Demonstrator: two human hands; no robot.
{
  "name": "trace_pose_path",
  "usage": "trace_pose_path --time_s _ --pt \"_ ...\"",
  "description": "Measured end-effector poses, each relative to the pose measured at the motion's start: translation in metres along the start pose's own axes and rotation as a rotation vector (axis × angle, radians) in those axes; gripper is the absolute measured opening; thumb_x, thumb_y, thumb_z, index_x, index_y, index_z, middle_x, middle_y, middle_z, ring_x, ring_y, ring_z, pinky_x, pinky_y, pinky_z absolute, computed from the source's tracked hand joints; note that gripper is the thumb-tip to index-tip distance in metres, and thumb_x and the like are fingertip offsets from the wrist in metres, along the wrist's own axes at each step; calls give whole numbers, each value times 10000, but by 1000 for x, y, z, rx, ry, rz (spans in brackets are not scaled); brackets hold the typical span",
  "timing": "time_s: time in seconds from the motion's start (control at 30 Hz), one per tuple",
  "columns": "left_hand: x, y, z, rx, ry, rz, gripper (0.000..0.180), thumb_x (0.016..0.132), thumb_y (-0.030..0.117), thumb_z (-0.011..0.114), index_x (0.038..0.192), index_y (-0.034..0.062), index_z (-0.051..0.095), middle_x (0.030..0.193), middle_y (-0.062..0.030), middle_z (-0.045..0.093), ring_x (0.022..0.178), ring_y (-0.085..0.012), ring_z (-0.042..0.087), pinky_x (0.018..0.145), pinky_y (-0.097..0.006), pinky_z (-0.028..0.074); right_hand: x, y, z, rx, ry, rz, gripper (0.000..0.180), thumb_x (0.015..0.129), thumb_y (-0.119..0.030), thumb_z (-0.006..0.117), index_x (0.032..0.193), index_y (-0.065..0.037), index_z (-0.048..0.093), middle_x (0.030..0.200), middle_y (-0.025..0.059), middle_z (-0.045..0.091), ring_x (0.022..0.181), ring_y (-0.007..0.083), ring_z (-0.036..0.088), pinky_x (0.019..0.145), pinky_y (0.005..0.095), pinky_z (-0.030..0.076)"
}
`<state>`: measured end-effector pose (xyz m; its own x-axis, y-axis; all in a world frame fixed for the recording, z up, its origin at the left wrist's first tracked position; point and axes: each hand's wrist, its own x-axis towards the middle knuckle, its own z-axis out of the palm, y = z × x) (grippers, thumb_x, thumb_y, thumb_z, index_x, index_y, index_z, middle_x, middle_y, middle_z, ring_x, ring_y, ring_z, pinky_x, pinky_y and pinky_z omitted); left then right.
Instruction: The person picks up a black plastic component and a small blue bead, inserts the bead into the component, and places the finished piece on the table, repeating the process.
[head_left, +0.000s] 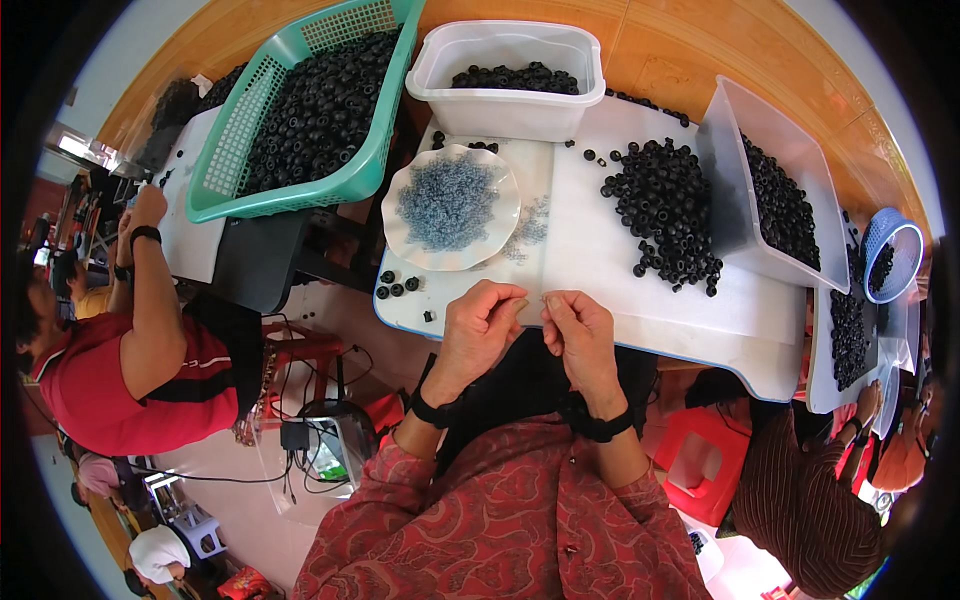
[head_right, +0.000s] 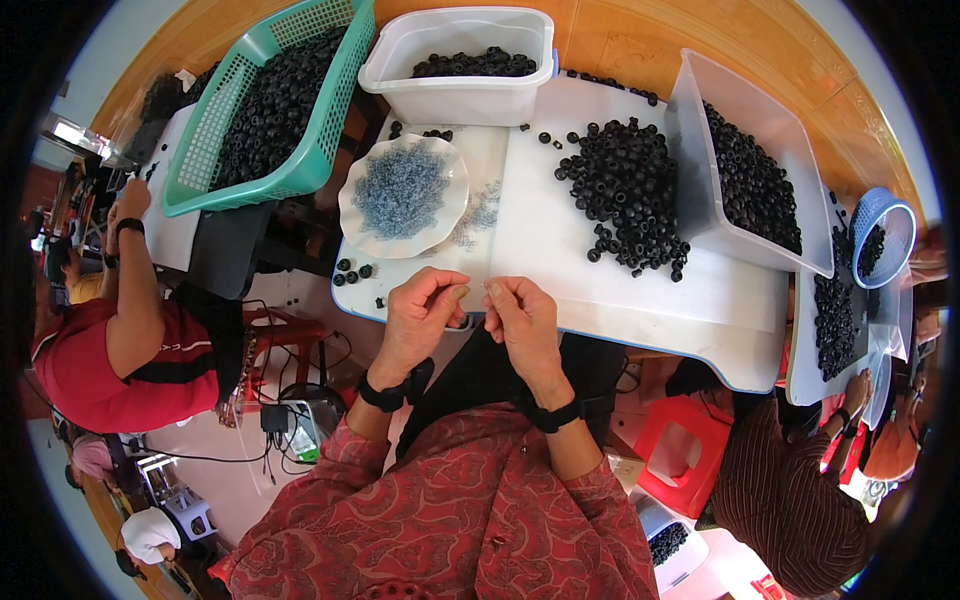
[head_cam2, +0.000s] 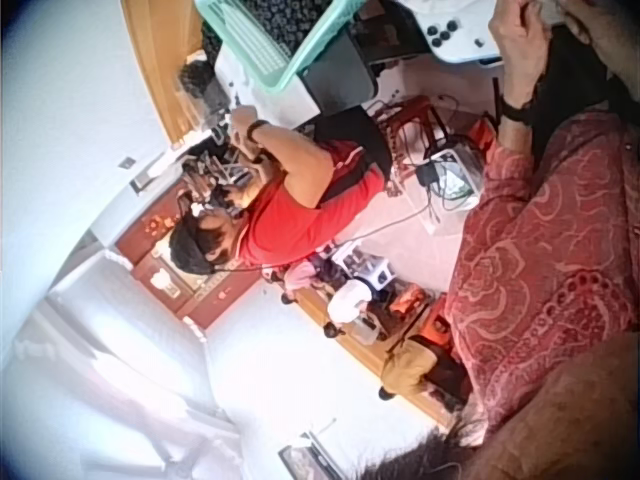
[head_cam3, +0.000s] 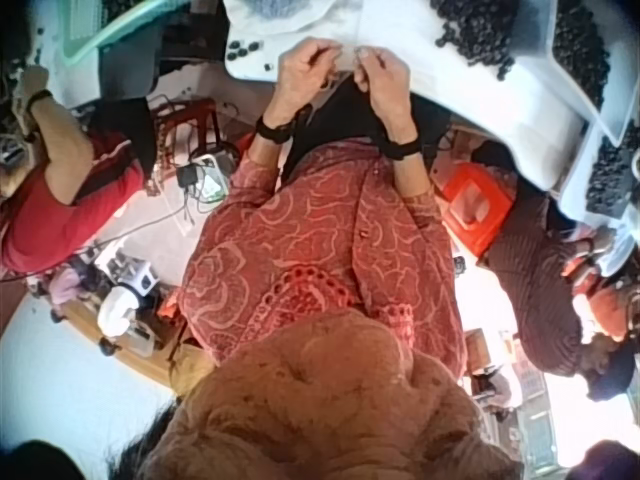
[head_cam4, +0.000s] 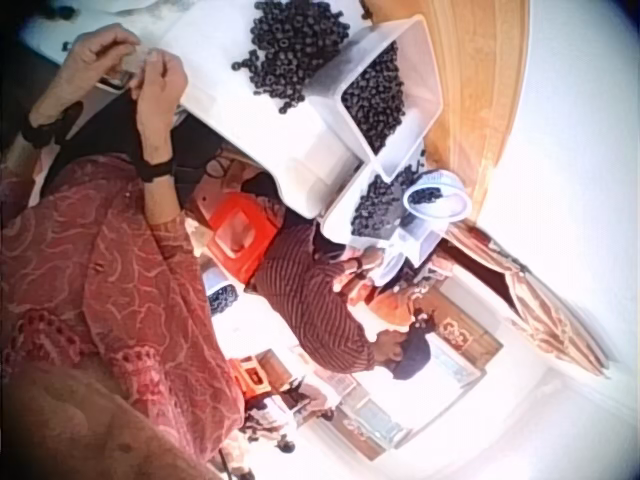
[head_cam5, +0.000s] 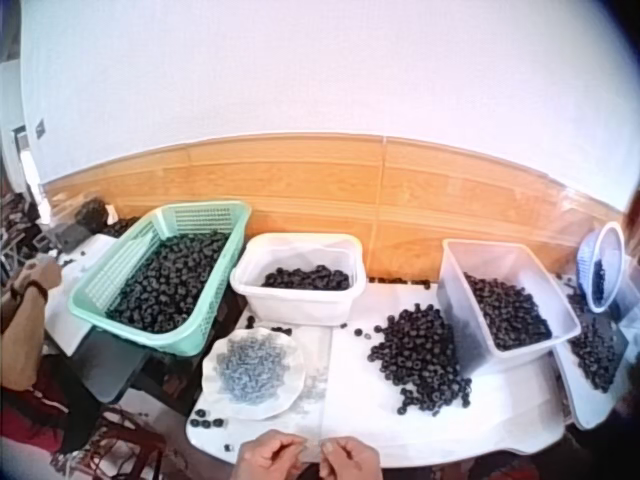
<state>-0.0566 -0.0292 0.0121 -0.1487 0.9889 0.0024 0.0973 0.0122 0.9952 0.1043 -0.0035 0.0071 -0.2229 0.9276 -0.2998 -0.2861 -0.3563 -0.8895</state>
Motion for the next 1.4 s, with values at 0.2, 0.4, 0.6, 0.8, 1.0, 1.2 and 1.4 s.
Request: trace_pose_path --time_s 0.2,0.4,0.6,0.8,1.0,1.2,1.4 --pt "2 -12 -4 422 143 298 111 887 -7 701 997 9 703 856 -90 624 657 -157 631 559 -276 474 -1 0 -4 -5 -3 3 211 1016 -190 612 1028 19 646 803 28 624 571 61 542 482 195 421" --pt "1 6 11 74 -44 211 147 928 -9 672 1066 3 720 925 -41 631 680 -74 597 582 -206 478 -4 0 -11 11 -54 6 207 1023 -195 598 1000 3 656 784 12 624 576 57 536 477 181 406" --pt "8 7 29 -32 -106 131 114 943 -5 654 1042 -7 711 909 -42 636 684 -80 637 560 -199 516 -8 -14 -22 -17 -30 -1 196 1018 -185 604 995 1 661 801 16 636 582 55 538 482 181 405" --pt "11 10 40 -20 -138 97 64 952 19 655 995 -17 685 894 -42 649 678 -78 640 542 -204 509 9 -16 -61 -653 527 -542 142 964 -147 668 983 -7 647 819 61 630 595 144 577 540 289 469" --pt "14 4 44 6 -133 102 52 947 21 658 978 -16 678 841 -30 645 654 -73 628 542 -204 505 24 -21 -76 -1032 750 -641 117 907 -139 720 976 -49 688 876 100 613 677 230 631 591 354 504" --pt "16 3 44 23 -146 118 57 954 27 654 983 -18 673 851 -31 637 660 -71 625 542 -204 502 29 -19 -68 -1124 792 -586 113 881 -160 745 940 -71 710 896 77 608 689 236 649 593 356 510" --pt "17 7 45 -48 -137 47 73 970 38 635 1003 -19 668 853 -26 635 660 -66 617 549 -202 502 26 -23 -65 -968 665 -629 124 849 -62 749 950 -62 677 930 79 620 654 216 633 592 337 511"
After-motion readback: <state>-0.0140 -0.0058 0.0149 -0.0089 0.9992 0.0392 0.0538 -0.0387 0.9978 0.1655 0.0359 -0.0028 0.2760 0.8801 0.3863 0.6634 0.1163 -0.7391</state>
